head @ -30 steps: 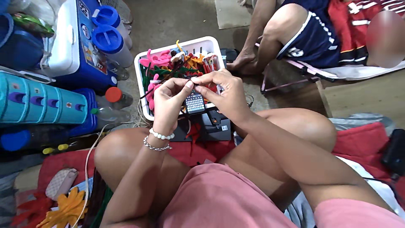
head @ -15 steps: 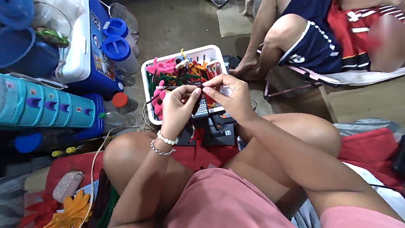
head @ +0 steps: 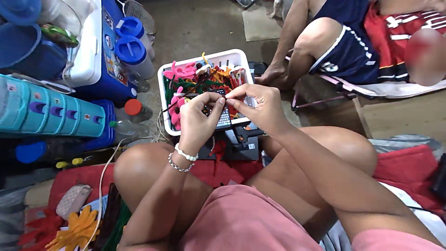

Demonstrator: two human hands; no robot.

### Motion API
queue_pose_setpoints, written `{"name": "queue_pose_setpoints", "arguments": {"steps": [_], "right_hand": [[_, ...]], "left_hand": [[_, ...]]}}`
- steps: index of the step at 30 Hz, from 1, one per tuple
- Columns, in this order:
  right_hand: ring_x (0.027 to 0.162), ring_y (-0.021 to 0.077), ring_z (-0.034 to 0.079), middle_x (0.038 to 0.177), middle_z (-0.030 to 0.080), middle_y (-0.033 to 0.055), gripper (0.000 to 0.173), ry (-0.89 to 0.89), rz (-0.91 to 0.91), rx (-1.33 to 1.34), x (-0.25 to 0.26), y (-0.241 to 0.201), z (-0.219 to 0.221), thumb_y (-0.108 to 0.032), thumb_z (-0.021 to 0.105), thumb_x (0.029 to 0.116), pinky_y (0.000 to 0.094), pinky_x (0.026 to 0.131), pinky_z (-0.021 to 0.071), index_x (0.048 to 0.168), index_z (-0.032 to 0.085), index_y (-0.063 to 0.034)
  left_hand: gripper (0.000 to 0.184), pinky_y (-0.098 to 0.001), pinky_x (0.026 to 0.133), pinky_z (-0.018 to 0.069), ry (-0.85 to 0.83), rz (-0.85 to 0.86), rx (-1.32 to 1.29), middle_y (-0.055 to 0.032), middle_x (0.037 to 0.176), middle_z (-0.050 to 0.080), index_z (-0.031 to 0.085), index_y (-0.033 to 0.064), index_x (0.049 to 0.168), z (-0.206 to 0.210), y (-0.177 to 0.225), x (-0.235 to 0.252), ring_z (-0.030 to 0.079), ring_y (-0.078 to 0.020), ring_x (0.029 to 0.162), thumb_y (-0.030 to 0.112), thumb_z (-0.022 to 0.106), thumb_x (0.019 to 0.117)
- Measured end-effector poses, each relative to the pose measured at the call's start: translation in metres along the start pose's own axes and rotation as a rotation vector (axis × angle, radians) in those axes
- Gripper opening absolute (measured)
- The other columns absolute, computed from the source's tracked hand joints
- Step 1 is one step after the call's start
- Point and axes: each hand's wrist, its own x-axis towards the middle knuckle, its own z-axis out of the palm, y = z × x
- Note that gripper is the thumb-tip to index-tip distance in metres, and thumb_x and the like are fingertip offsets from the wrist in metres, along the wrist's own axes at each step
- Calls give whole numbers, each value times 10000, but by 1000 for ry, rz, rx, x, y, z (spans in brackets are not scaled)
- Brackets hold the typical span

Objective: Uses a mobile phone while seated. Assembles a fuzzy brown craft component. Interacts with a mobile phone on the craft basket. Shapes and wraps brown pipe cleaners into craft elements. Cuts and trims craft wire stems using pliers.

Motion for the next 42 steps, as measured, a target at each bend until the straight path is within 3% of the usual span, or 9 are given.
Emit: {"name": "queue_pose_setpoints", "arguments": {"steps": [10,17,20,23,27,30,34,37,42], "right_hand": [[944,109,725,971,764,82,95,44,-42,7,-1,-4,0,-28,736,909,269,891,592,994,762,8],[1009,144,716,1067,748,117,152,-33,-110,-41,8,-9,-3,-6,685,942,272,917,581,1076,750,23],[976,139,717,1024,747,118,128,38,-76,-16,6,-11,1,1,717,917,272,883,591,1035,754,32],[949,113,715,1003,737,106,122,50,-25,0,2,-12,3,-7,719,917,252,864,595,1032,721,32],[919,108,718,984,742,87,154,46,-9,-8,0,-13,4,-37,769,880,256,849,600,1021,730,12],[918,120,706,979,748,60,161,53,8,-42,0,-13,5,-55,785,867,312,881,577,1017,739,-20],[963,158,687,1002,730,67,94,52,11,-98,1,-11,3,-52,704,922,390,908,546,1004,747,-34],[938,151,673,999,708,70,87,22,13,-104,2,-10,1,-76,689,943,354,863,556,1002,741,-40],[951,169,677,1010,721,72,82,-17,-30,-147,3,-10,-3,-87,692,950,384,871,536,996,744,-44]], "left_hand": [[99,-196,721,552,-3,85,71,-6,893,707,722,54,1005,-7,8,1,661,-28,793,98,638,977],[110,-188,698,564,27,80,8,-17,911,683,676,29,1062,-11,9,1,657,-31,772,99,607,1011],[133,-186,694,559,-27,27,-30,-9,926,683,656,43,1107,-10,9,1,655,-28,771,136,589,1038],[136,-165,574,531,-36,-65,-129,1,875,689,661,62,1107,-7,8,-1,633,-29,664,163,595,1045],[152,-168,544,509,-20,-198,-222,13,844,676,664,105,1095,-6,10,-2,616,-42,633,216,564,1065],[150,-159,466,469,-9,-272,-279,10,799,669,669,122,1082,-5,13,-3,579,-42,548,229,564,1066],[147,-162,511,492,-17,-264,-309,5,825,683,668,103,1085,-3,11,-3,604,-44,592,203,562,1066],[152,-161,541,501,-28,-255,-308,5,840,682,664,94,1082,-1,9,-3,614,-42,626,197,554,1069],[167,-163,502,487,-34,-289,-298,4,818,688,671,104,1076,-1,11,-3,607,-45,589,224,556,1070]]}}
